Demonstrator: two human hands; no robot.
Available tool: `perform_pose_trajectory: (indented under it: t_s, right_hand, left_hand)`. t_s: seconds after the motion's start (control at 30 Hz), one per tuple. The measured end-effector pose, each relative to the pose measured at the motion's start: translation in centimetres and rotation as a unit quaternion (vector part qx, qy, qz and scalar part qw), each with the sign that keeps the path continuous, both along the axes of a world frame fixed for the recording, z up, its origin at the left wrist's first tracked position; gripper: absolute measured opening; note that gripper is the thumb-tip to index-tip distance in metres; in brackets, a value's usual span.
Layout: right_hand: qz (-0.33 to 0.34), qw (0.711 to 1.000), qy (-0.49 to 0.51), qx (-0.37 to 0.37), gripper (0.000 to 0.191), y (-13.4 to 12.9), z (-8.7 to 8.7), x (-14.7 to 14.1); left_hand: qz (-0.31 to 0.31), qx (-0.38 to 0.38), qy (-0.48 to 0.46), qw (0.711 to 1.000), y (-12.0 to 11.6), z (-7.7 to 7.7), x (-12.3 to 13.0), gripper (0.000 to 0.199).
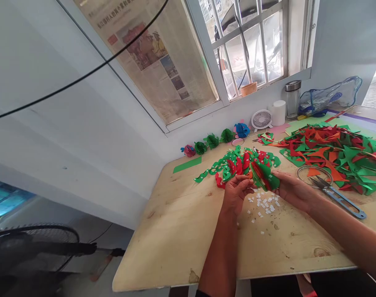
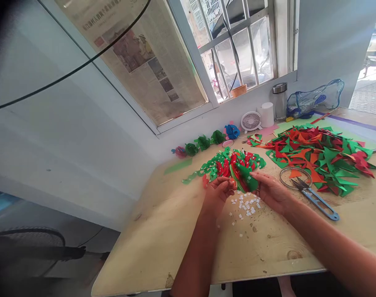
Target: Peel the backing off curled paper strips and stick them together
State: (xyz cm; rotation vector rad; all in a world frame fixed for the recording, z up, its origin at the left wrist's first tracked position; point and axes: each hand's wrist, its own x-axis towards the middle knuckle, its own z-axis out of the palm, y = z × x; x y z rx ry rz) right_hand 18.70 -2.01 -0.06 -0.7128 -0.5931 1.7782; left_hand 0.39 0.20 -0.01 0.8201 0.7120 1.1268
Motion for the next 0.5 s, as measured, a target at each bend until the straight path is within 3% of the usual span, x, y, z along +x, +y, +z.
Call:
perform_pose_trajectory:
  t_s: [0.3, 0.5]
  right_hand:
    - [0.002, 1.000, -0.024, -0.002, 0.005, 0.05, 0.13, 0.06]
    - [-0.008, 0.999, -0.035, 0.007, 0.006, -0.07, 0.32, -0.05]
  left_hand:
    - [0.017, -0.024, 0.006, 1.000, 0.16, -0.19, 0.24, 0.030]
    - [-0.041, -0.061, -0.026, 0.997, 0.01, -0.47, 0.42, 0.037]
